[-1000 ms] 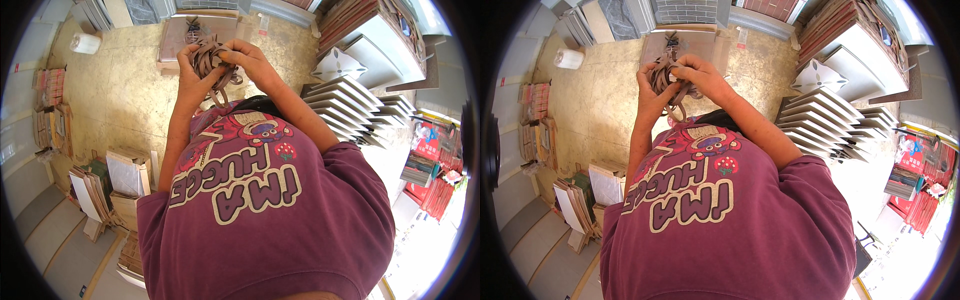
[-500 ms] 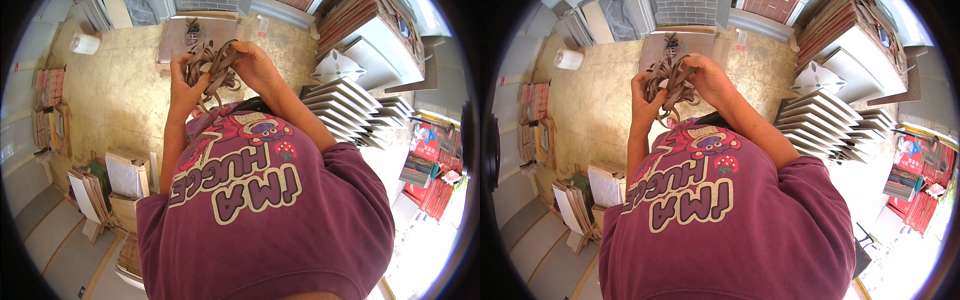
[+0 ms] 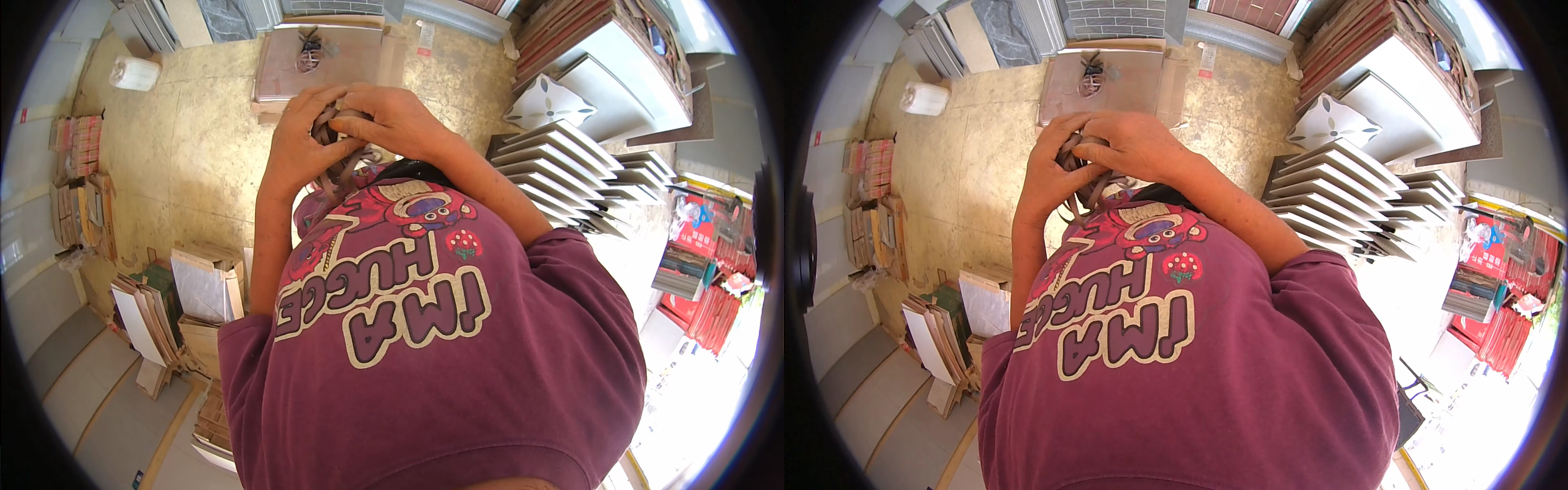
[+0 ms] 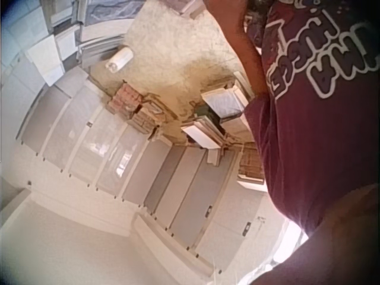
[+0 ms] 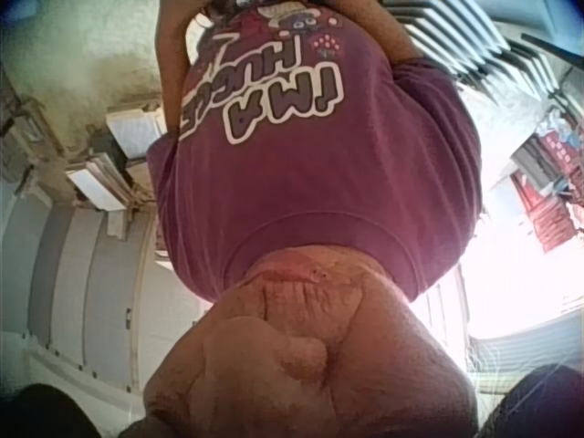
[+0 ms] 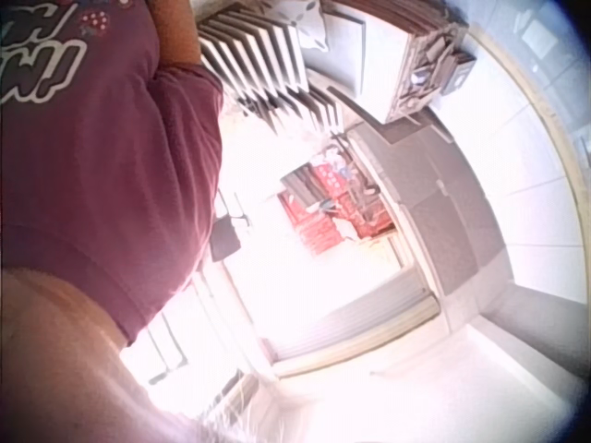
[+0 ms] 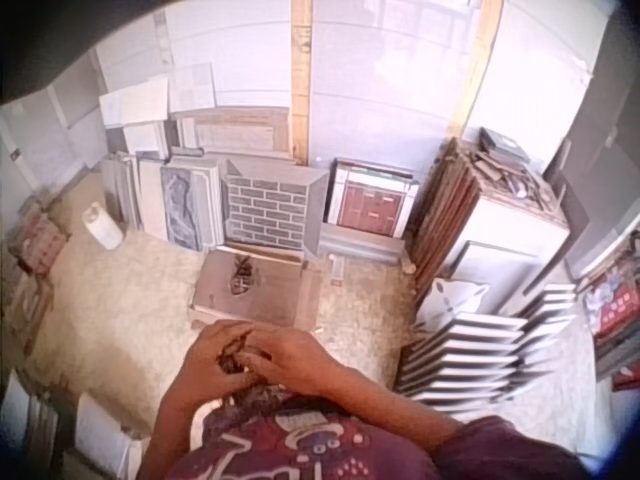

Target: The person bundles together a group of plastic straps by hand, coiling them into a circular shape and weaving the ends through the center to secure the bundle.

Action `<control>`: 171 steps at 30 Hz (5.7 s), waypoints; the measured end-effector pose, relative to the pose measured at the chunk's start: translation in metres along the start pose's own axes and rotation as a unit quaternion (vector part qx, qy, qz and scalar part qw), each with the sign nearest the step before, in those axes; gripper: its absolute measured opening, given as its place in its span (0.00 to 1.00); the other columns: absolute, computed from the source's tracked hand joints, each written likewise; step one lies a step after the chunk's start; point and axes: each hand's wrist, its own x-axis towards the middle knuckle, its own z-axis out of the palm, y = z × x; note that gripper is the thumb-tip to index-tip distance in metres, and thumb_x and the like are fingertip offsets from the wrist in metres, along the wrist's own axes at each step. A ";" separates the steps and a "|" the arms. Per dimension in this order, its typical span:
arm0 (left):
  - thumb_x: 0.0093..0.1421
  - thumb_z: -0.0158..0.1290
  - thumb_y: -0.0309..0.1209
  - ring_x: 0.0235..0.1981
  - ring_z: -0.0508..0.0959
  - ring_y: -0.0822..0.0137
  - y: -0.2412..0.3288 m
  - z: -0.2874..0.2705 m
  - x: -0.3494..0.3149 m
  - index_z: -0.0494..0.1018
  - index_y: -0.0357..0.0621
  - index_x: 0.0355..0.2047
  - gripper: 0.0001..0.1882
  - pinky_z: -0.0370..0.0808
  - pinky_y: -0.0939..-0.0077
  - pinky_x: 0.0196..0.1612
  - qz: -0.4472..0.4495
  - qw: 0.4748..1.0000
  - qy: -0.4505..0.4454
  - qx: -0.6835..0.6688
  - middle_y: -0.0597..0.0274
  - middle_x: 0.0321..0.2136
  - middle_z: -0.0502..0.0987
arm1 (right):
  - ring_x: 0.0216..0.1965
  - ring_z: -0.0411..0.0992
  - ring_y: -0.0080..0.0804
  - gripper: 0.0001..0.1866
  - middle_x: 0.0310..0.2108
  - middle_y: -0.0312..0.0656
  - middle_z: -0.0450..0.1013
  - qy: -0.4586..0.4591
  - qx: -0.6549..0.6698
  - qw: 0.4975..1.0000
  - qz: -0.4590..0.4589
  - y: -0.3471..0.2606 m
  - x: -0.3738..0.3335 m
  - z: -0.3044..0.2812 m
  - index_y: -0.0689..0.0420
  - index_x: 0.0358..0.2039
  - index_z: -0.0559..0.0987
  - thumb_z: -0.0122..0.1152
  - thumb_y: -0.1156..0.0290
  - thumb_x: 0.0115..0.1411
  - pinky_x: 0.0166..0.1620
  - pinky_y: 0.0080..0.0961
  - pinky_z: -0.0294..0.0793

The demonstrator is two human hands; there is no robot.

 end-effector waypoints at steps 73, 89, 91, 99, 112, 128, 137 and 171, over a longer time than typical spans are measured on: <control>0.59 0.48 0.32 0.36 0.71 0.54 -0.019 0.035 -0.030 0.73 0.41 0.38 0.11 0.66 0.66 0.41 -0.127 0.972 0.041 -0.196 0.52 0.31 0.73 | 0.27 0.65 0.15 0.11 0.26 0.29 0.70 0.007 0.329 0.924 0.196 0.000 -0.006 -0.001 0.57 0.31 0.76 0.62 0.64 0.54 0.32 0.14 0.64; 0.55 0.50 0.31 0.36 0.71 0.52 0.002 0.017 -0.032 0.74 0.43 0.32 0.07 0.68 0.64 0.38 -0.017 0.999 0.025 -0.027 0.56 0.30 0.73 | 0.24 0.62 0.16 0.08 0.24 0.31 0.67 0.061 0.293 0.945 0.136 0.004 -0.010 0.008 0.61 0.33 0.76 0.55 0.70 0.58 0.26 0.15 0.62; 0.55 0.50 0.30 0.36 0.72 0.53 0.004 0.017 -0.031 0.75 0.43 0.30 0.07 0.68 0.64 0.38 -0.043 0.999 0.027 -0.015 0.56 0.30 0.73 | 0.25 0.63 0.17 0.07 0.24 0.32 0.68 0.066 0.245 0.956 0.148 -0.005 -0.008 -0.002 0.61 0.32 0.77 0.55 0.71 0.57 0.28 0.16 0.63; 0.62 0.46 0.32 0.33 0.71 0.78 -0.013 0.032 -0.030 0.72 0.40 0.40 0.11 0.69 0.83 0.36 -0.192 0.918 0.060 -0.341 0.66 0.31 0.74 | 0.28 0.66 0.21 0.10 0.24 0.35 0.70 0.032 0.232 0.962 0.143 -0.005 0.004 -0.006 0.61 0.31 0.76 0.60 0.67 0.53 0.32 0.18 0.65; 0.61 0.46 0.33 0.34 0.73 0.67 -0.036 0.048 -0.039 0.71 0.38 0.40 0.12 0.69 0.74 0.40 -0.198 0.944 0.104 -0.244 0.59 0.33 0.75 | 0.29 0.65 0.19 0.06 0.24 0.34 0.66 0.093 0.268 0.950 0.129 0.009 -0.006 0.017 0.62 0.27 0.76 0.60 0.72 0.52 0.33 0.17 0.65; 0.61 0.45 0.37 0.35 0.72 0.53 -0.032 0.033 -0.035 0.73 0.41 0.37 0.13 0.66 0.67 0.40 -0.122 0.975 0.154 -0.101 0.52 0.31 0.74 | 0.27 0.65 0.12 0.06 0.25 0.28 0.69 0.007 0.372 0.905 0.207 0.001 -0.002 0.018 0.58 0.27 0.75 0.61 0.70 0.55 0.30 0.12 0.66; 0.58 0.48 0.34 0.29 0.68 0.49 -0.024 0.029 -0.032 0.71 0.40 0.27 0.10 0.64 0.60 0.33 -0.060 0.983 0.159 0.074 0.53 0.24 0.71 | 0.27 0.66 0.15 0.08 0.24 0.28 0.69 0.085 0.329 0.934 0.111 0.015 -0.001 0.018 0.59 0.28 0.76 0.62 0.68 0.54 0.30 0.15 0.67; 0.55 0.56 0.32 0.47 0.70 0.67 -0.032 0.044 -0.011 0.60 0.35 0.54 0.29 0.68 0.74 0.48 -0.125 0.927 0.132 -0.329 0.54 0.50 0.67 | 0.35 0.71 0.23 0.15 0.32 0.36 0.73 0.220 0.422 0.862 0.172 0.018 0.003 -0.006 0.61 0.36 0.76 0.55 0.60 0.59 0.42 0.20 0.69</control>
